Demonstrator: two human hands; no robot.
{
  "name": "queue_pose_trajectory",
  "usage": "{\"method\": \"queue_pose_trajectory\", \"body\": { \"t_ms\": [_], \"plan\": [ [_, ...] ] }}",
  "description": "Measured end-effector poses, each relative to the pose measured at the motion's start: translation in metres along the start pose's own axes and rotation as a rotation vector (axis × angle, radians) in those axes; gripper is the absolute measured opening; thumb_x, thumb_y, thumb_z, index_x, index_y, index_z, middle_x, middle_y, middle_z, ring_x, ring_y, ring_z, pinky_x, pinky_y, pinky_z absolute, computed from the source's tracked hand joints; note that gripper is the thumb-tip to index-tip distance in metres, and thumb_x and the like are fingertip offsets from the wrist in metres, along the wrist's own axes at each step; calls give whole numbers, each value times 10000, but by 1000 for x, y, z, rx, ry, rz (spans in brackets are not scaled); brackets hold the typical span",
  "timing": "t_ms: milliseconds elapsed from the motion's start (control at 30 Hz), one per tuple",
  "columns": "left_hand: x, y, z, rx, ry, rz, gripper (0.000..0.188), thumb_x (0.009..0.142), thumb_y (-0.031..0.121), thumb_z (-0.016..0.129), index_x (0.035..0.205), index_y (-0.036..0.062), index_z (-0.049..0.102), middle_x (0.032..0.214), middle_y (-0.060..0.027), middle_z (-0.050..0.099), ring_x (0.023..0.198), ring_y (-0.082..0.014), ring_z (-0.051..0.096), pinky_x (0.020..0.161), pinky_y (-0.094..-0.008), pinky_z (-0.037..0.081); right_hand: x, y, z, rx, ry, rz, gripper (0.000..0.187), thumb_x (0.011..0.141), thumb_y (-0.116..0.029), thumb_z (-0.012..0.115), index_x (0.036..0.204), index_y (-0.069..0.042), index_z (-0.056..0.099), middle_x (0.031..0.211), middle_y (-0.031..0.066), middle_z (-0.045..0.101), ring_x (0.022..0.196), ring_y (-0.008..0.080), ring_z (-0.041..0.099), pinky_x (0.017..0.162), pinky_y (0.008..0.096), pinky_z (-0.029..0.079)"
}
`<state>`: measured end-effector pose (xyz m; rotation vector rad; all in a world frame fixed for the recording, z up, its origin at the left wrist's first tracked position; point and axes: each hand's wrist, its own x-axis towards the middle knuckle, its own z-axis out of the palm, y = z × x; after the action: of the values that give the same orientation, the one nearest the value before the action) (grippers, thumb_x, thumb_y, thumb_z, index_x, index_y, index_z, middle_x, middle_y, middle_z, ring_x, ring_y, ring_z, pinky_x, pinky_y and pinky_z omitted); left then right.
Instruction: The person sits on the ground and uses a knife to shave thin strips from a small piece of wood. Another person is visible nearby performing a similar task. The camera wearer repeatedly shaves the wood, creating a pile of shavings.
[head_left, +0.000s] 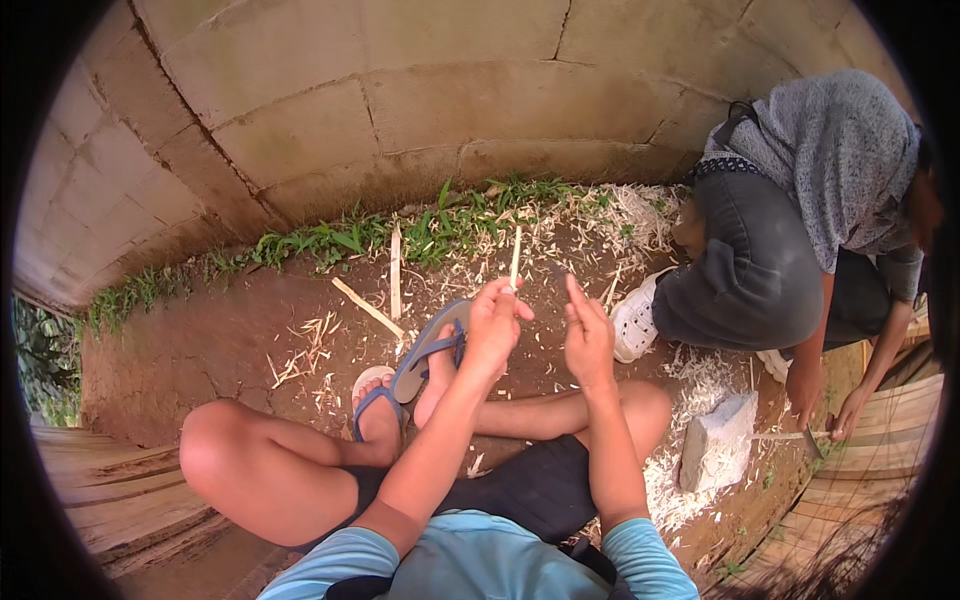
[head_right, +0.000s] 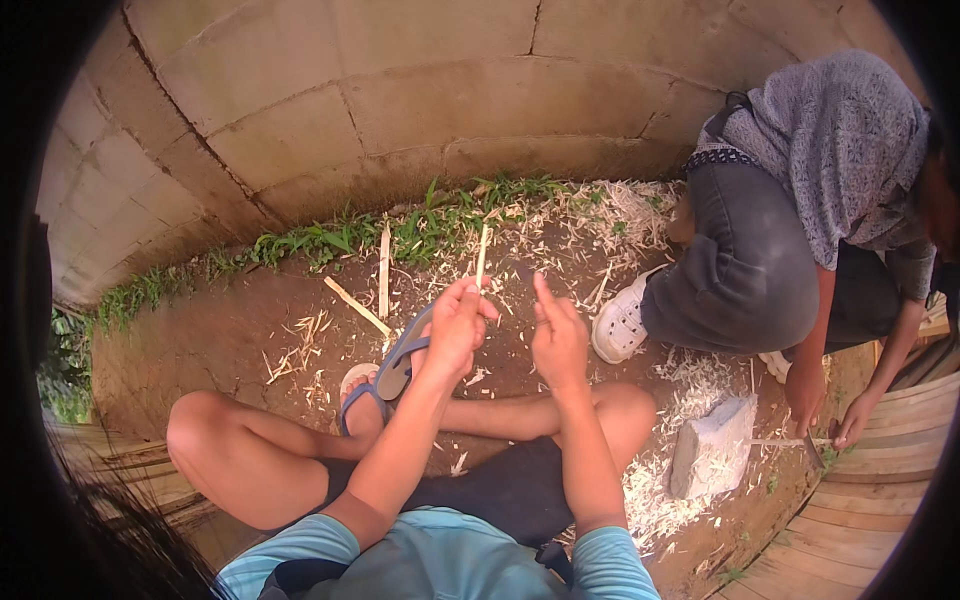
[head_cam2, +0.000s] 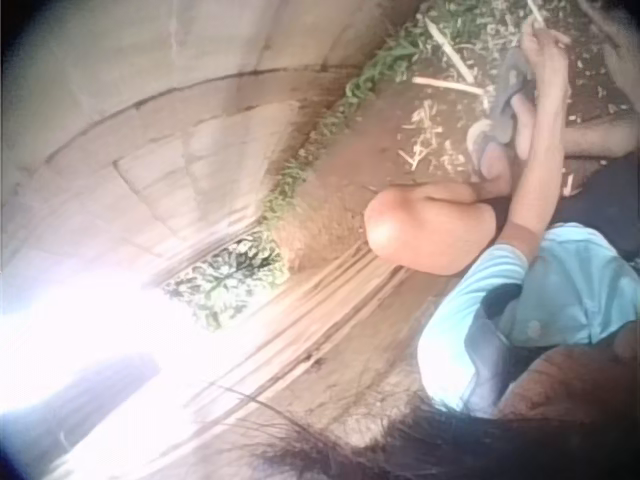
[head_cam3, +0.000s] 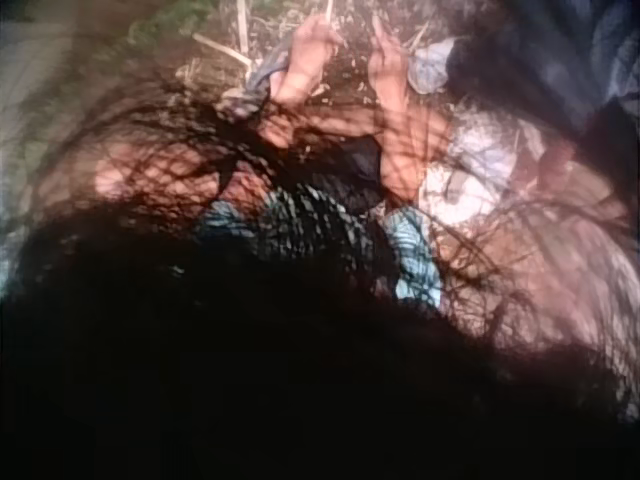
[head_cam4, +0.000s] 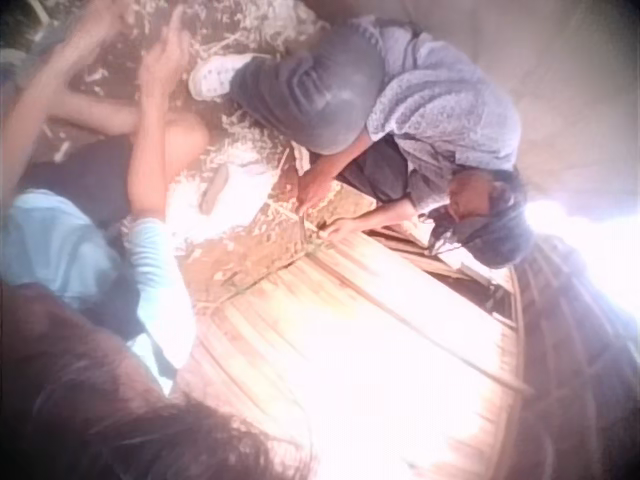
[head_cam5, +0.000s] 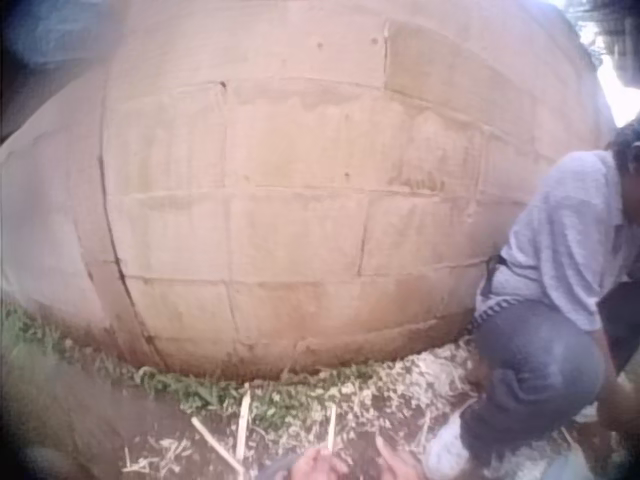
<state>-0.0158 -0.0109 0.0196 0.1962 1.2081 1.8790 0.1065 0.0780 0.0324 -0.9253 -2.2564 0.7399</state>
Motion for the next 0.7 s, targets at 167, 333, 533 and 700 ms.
{"method": "queue_pose_trajectory", "body": {
  "t_ms": [167,333,533,700],
  "plan": [
    [2,7,-12,-72,22,-23,159,994,148,429,1133,71,430,688,-63,584,366,-33,328,312,-192,205,-6,-16,14,-105,-201,-27,501,837,-52,544,1273,-294,582,833,67,587,737,284,620,664,412,498],
    [3,6,-10,-68,-15,-25,128,991,151,447,1092,72,434,653,-34,542,359,-23,311,310,-197,186,-4,-17,14,-135,-155,-1,517,834,-58,536,1270,-333,575,854,51,590,736,301,620,655,416,507],
    [2,4,-8,-48,-34,-25,118,988,150,456,1071,66,458,627,-10,501,360,-20,279,316,-200,178,-9,-11,19,-233,-104,15,532,840,-49,516,1287,-334,561,872,65,592,744,315,623,666,416,509],
    [-16,-3,5,65,-114,-92,132,985,146,458,1070,52,496,637,-18,522,360,-27,280,325,-197,191,26,26,25,-215,195,103,454,914,-47,507,1336,-214,525,847,170,588,775,337,591,708,394,475]
  ]
}}
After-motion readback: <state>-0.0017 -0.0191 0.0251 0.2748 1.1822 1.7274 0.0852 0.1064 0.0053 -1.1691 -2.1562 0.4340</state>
